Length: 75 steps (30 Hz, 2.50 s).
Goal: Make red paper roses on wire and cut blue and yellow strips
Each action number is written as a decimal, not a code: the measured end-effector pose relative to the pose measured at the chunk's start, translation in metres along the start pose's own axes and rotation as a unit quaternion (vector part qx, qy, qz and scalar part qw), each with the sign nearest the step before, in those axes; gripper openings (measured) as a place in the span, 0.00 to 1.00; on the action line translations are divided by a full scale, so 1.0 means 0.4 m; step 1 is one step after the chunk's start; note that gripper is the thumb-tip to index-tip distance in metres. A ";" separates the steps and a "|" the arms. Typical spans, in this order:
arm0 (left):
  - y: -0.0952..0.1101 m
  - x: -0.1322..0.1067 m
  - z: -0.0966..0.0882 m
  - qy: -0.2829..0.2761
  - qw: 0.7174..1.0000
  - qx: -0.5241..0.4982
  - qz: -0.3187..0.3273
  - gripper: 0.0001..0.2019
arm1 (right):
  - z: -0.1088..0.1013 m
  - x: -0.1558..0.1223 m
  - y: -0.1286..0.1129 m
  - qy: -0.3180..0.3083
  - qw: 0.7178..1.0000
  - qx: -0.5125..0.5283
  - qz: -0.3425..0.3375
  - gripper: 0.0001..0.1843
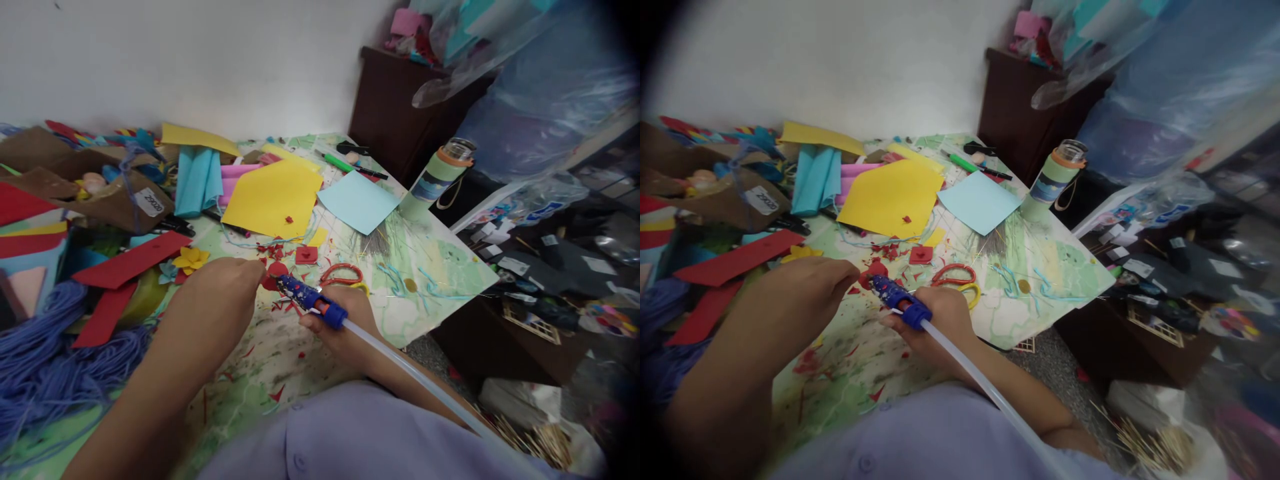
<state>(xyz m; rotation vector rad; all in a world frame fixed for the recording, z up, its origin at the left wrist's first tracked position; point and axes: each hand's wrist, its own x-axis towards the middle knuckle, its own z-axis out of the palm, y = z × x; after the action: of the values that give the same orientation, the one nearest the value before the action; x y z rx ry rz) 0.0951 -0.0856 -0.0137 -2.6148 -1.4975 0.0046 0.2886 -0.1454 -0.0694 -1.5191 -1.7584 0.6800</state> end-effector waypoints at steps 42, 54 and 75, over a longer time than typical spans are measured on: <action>-0.005 0.001 -0.005 0.037 0.999 -0.033 0.003 0.14 | 0.008 -0.007 0.000 0.015 0.998 -0.059 -0.031 0.37; -0.013 0.003 -0.024 0.084 0.996 0.005 -0.032 0.18 | 0.009 -0.017 0.009 0.110 0.987 -0.048 -0.111 0.32; -0.003 -0.009 -0.023 0.064 0.992 0.011 0.104 0.16 | -0.041 -0.004 -0.062 0.014 0.987 -0.159 -0.025 0.29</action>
<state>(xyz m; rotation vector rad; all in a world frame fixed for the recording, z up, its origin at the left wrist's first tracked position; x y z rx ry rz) 0.0928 -0.0889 -0.0046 -2.6839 -1.1732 -0.1220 0.2865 -0.1523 -0.0406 -1.6757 -1.9464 0.3609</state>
